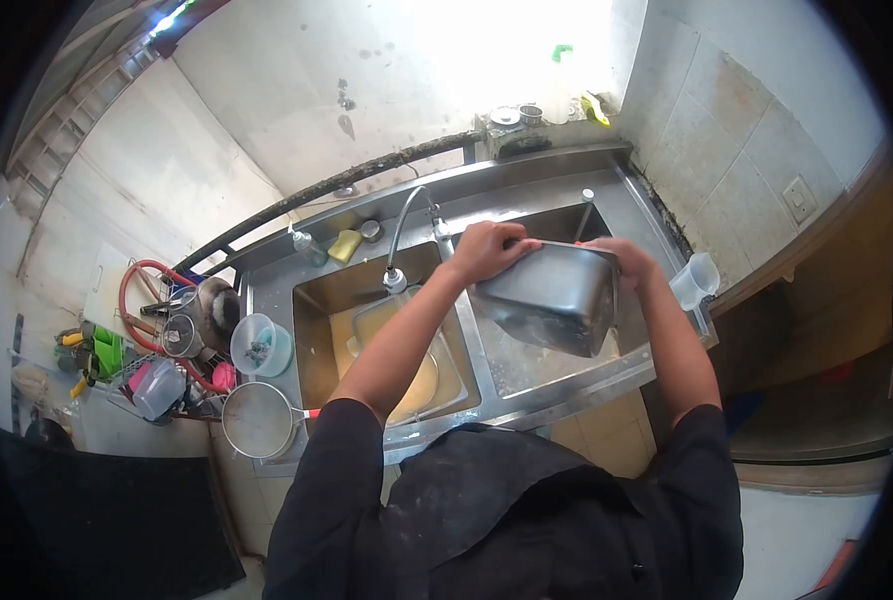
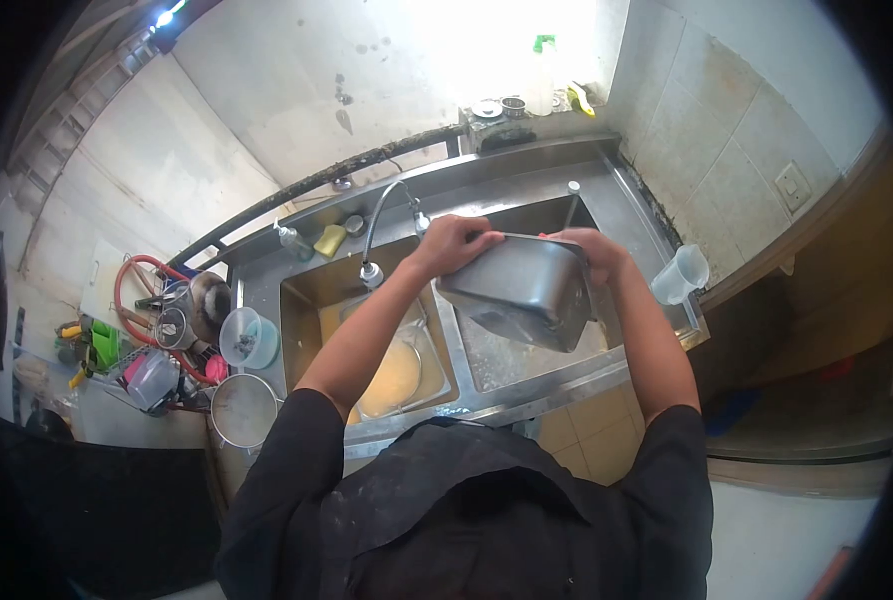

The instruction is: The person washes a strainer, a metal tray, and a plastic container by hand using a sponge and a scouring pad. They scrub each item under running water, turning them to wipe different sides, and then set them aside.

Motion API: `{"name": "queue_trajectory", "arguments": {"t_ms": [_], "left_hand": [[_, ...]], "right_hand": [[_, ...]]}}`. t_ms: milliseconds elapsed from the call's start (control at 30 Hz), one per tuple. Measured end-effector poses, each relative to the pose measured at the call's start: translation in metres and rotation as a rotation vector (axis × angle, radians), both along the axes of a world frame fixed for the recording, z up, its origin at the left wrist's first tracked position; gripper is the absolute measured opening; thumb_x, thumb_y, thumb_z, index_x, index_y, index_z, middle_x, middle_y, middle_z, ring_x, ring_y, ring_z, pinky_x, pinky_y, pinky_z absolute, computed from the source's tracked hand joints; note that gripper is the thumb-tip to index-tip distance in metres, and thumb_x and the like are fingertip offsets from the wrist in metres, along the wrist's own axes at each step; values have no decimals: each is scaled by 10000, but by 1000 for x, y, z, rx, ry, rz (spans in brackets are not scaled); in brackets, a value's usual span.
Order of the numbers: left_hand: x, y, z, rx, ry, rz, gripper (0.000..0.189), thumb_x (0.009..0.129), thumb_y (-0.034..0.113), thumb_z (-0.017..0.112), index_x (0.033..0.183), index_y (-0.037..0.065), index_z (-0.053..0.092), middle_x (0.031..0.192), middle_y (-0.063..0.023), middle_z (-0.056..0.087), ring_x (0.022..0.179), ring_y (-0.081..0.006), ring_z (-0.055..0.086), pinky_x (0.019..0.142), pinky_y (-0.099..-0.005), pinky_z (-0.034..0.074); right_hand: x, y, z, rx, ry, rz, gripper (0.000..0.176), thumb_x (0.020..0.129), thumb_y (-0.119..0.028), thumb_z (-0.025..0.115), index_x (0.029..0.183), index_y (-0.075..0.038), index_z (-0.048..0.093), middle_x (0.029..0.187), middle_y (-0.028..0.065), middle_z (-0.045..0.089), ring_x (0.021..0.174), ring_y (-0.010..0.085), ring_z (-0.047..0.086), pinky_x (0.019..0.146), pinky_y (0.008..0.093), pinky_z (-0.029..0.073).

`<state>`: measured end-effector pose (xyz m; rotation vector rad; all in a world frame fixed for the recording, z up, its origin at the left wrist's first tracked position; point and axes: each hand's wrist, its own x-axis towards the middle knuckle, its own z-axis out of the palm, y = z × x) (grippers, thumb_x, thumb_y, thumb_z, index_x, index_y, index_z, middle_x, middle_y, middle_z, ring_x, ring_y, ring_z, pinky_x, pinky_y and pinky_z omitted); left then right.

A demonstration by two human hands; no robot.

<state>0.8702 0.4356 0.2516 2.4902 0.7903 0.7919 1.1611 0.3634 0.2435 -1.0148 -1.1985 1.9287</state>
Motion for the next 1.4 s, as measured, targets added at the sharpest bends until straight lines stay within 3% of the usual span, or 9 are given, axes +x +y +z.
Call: {"name": "queue_trajectory", "arguments": {"t_ms": [133,233,500,567,833,1133,1267,1333,1400], "left_hand": [[-17,22,21,-155,-104,20,345,911,356,675,851,17,701,618,-123,582,568,-154,523,573,-336,433],[-32,39,33,-284,-164,45,368,933,353,667,865,-7,696,663,-74,626,666,-59,490,603,-301,438],[-89,94,18,-639,-552,168,373,979,330,633,1008,-27,737,840,-48,710,678,-74,624,599,-241,526],[-89,96,2,-743,-743,200,387,951,343,668,974,-35,748,797,-58,711,681,-91,633,616,-250,517],[-88,95,-78,-859,-959,146,271,962,180,600,1007,-66,704,897,-102,717,726,-160,667,652,-290,554],[-52,43,-129,-1314,-1294,310,315,989,226,501,1155,-4,639,1017,-137,693,853,-259,698,727,-363,583],[-20,13,-144,-1567,-1249,463,326,980,267,522,1191,44,632,1060,-115,698,882,-270,698,745,-394,585],[10,39,-227,-1621,-1302,41,360,975,314,525,1230,78,618,1084,-104,701,891,-281,699,772,-416,583],[30,-6,-154,-1707,-1320,-177,405,978,345,514,1265,73,599,1163,-125,677,983,-278,679,850,-431,569]], "right_hand": [[-8,4,11,-257,475,28,499,889,-322,698,1247,13,608,1133,130,671,1014,220,646,930,386,499],[12,19,11,115,-48,167,719,724,-271,844,1312,20,553,1206,106,644,1137,201,585,991,330,428],[25,-10,-14,713,-28,-137,632,866,-327,693,1350,36,509,1244,136,625,1153,234,592,1024,385,435],[18,-8,-14,34,782,-165,663,948,-442,595,1392,33,464,1319,183,592,1240,317,559,1083,453,420],[16,-9,-113,410,554,-456,747,957,-549,516,1483,-39,367,1480,171,454,1321,373,473,1085,526,409],[-67,-39,-79,268,1211,-472,827,930,-615,522,1476,-12,374,1473,161,468,1344,330,457,1131,526,330],[-81,-46,-63,521,1058,-509,814,896,-662,543,1417,-42,463,1390,111,543,1304,279,493,1114,470,358],[-83,-33,-113,615,470,-782,652,881,-416,711,1386,-72,484,1290,68,582,1228,229,532,1054,406,417],[-103,-30,-129,562,75,-898,543,835,-185,790,1301,-49,545,1226,57,615,1143,189,567,999,363,448]]}}
